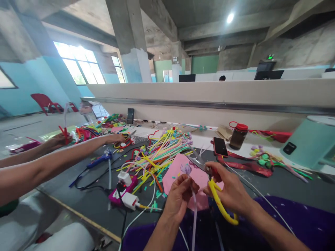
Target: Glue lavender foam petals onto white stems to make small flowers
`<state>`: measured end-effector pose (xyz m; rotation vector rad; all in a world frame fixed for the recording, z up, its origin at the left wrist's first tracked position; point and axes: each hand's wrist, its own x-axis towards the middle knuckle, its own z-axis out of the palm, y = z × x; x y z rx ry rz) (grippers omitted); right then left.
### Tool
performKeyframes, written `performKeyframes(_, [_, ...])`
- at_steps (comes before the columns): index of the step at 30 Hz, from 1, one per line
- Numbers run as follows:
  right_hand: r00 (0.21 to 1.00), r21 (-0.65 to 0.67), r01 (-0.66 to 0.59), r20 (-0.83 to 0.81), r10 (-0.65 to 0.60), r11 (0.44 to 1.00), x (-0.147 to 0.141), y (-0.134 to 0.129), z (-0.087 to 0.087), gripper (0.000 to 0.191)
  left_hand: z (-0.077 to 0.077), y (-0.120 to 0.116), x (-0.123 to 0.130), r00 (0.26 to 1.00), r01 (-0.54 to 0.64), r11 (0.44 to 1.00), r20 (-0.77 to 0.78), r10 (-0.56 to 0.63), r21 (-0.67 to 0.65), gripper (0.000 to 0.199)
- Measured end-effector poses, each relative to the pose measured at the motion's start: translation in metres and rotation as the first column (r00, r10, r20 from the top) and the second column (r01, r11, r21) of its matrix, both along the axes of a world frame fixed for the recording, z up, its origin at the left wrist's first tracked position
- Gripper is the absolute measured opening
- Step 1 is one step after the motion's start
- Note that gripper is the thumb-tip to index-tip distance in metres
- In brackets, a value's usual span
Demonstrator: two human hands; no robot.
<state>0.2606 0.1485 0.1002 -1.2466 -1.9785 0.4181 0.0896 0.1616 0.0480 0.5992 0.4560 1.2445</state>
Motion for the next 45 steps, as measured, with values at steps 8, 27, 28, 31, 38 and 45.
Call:
performKeyframes(8, [0.988,0.156,-0.05,0.152,0.026,0.987,-0.007,0.001,-0.022,0.052,-0.003,0.003,0.003,0.974,-0.228,0.956,-0.057,0.221,-0.185,0.021])
performKeyframes(27, [0.983,0.209,-0.053,0.185,0.013,0.976,-0.012,0.003,-0.043,0.06,-0.002,-0.003,0.005,0.912,-0.303,0.952,-0.275,0.305,0.05,0.012])
performKeyframes(28, [0.983,0.217,-0.051,0.186,0.01,0.975,-0.012,0.003,-0.043,0.06,-0.001,-0.003,0.005,0.91,-0.305,0.951,-0.28,0.307,0.054,0.012])
performKeyframes(31, [0.983,0.252,-0.045,0.185,-0.003,0.967,-0.012,0.005,-0.046,0.061,0.001,-0.003,0.005,0.905,-0.31,0.949,-0.291,0.312,0.053,0.014])
performKeyframes(38, [0.98,0.305,-0.04,0.197,-0.022,0.951,-0.01,0.006,-0.048,0.058,0.001,-0.002,0.006,0.891,-0.325,0.945,-0.318,0.323,0.05,0.014])
performKeyframes(45, [0.977,0.279,-0.017,0.207,-0.043,0.96,-0.011,0.007,-0.048,0.061,0.001,0.0,0.005,0.886,-0.348,0.936,-0.31,0.345,0.049,0.018])
